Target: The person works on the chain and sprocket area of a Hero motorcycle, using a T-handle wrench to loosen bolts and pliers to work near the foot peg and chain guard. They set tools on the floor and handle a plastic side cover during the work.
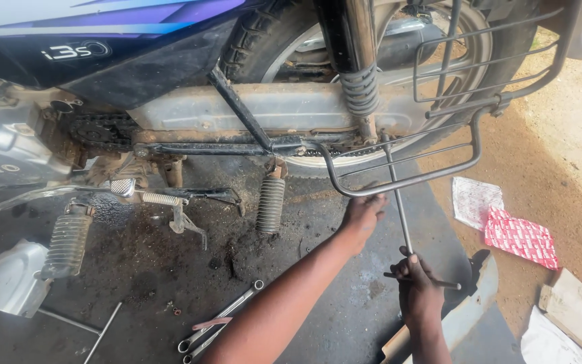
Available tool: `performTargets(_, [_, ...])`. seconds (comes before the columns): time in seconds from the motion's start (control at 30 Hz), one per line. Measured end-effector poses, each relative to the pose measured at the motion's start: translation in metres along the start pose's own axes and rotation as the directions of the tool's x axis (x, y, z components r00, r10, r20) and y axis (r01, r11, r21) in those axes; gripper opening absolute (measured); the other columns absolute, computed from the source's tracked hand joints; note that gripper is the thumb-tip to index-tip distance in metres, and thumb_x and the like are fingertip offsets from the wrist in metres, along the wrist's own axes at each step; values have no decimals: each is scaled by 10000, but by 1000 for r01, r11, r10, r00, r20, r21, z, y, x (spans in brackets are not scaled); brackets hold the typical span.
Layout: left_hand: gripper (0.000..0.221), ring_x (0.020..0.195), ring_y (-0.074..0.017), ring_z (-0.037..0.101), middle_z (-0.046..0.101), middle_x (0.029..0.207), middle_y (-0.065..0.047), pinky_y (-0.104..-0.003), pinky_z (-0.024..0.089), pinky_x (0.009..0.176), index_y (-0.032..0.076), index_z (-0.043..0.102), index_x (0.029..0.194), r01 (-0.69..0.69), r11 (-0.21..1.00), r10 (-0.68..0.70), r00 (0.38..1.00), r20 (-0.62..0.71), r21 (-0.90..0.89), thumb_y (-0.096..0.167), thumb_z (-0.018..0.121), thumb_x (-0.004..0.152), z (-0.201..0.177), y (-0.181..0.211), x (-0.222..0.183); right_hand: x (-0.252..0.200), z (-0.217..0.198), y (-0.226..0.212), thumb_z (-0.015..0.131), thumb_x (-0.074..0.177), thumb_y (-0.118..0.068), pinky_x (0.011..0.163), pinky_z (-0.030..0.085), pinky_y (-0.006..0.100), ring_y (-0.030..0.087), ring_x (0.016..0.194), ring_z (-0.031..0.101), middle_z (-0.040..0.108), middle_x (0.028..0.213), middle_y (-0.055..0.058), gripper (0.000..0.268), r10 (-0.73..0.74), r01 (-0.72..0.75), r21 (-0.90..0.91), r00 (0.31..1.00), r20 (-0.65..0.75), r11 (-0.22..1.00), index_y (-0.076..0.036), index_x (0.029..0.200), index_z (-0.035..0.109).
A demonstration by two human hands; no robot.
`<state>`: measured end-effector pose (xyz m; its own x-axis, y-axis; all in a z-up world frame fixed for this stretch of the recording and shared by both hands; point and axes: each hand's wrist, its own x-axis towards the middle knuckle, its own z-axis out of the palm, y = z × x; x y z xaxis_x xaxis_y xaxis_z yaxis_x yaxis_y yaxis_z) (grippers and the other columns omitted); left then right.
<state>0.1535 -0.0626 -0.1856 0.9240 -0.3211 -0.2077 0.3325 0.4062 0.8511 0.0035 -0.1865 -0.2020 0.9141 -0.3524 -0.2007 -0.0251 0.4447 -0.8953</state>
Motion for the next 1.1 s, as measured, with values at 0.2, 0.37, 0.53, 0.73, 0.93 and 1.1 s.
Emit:
performTargets(0.2, [399, 1160, -170, 648, 670, 1334, -55, -331, 532, 963, 106, 522, 1431, -53, 972, 43, 998, -46, -229, 251, 539, 1060, -24, 16, 2, -19, -35, 26, 552, 1052, -146, 883, 456, 379, 145, 767, 442, 454, 801, 22, 384, -17, 16, 66, 1000, 14, 998, 172, 1266, 551])
performTargets(0.37, [319, 1041, -215, 712, 698, 1244, -139, -350, 608, 890, 45, 580, 1345, -24, 982, 33, 998, 46, -185, 207, 540, 1074, -62, -10, -7, -52, -161, 98, 546, 1046, -145, 837, 464, 416, 190, 762, 511, 499, 786, 79, 416, 79, -80, 24, 995, 56, 996, 208, 1266, 568])
performTargets(0.53, [197, 837, -145, 743, 711, 947, -71, -286, 662, 737, 50, 671, 1069, -30, 830, -51, 990, 131, 556, 213, 560, 1056, -147, -19, -65, -105, -167, 84, 568, 978, -166, 860, 542, 453, 212, 790, 619, 611, 818, 144, 422, 246, -255, -151, 967, -71, 955, 170, 1229, 619])
performTargets(0.73, [285, 792, -236, 701, 711, 884, -127, -436, 563, 735, 23, 712, 1061, -79, 11, -552, 831, 72, 997, 287, 687, 957, -253, 39, -166, -99, -113, 55, 617, 1008, -256, 598, 537, 422, 211, 685, 636, 610, 760, 129, 342, 54, -194, -753, 977, -206, 629, 15, 1159, 761])
performTargets(0.93, [395, 1041, -285, 733, 726, 1157, -159, -425, 564, 938, 68, 672, 1247, 41, -14, -447, 893, -43, 999, 275, 721, 915, -336, 50, -190, -37, -55, 59, 539, 1051, -338, 639, 496, 432, 321, 645, 652, 667, 709, 207, 391, 69, -126, -971, 991, -114, 201, -19, 1141, 746])
performTargets(1.1, [396, 1059, -279, 738, 755, 1142, -155, -416, 568, 951, 49, 704, 1215, 83, 138, -291, 956, -40, 987, 253, 741, 877, -338, 50, -194, -11, -34, 65, 551, 1051, -366, 737, 529, 464, 440, 850, 690, 702, 840, 251, 372, 100, 19, -999, 995, 23, 48, -71, 1209, 713])
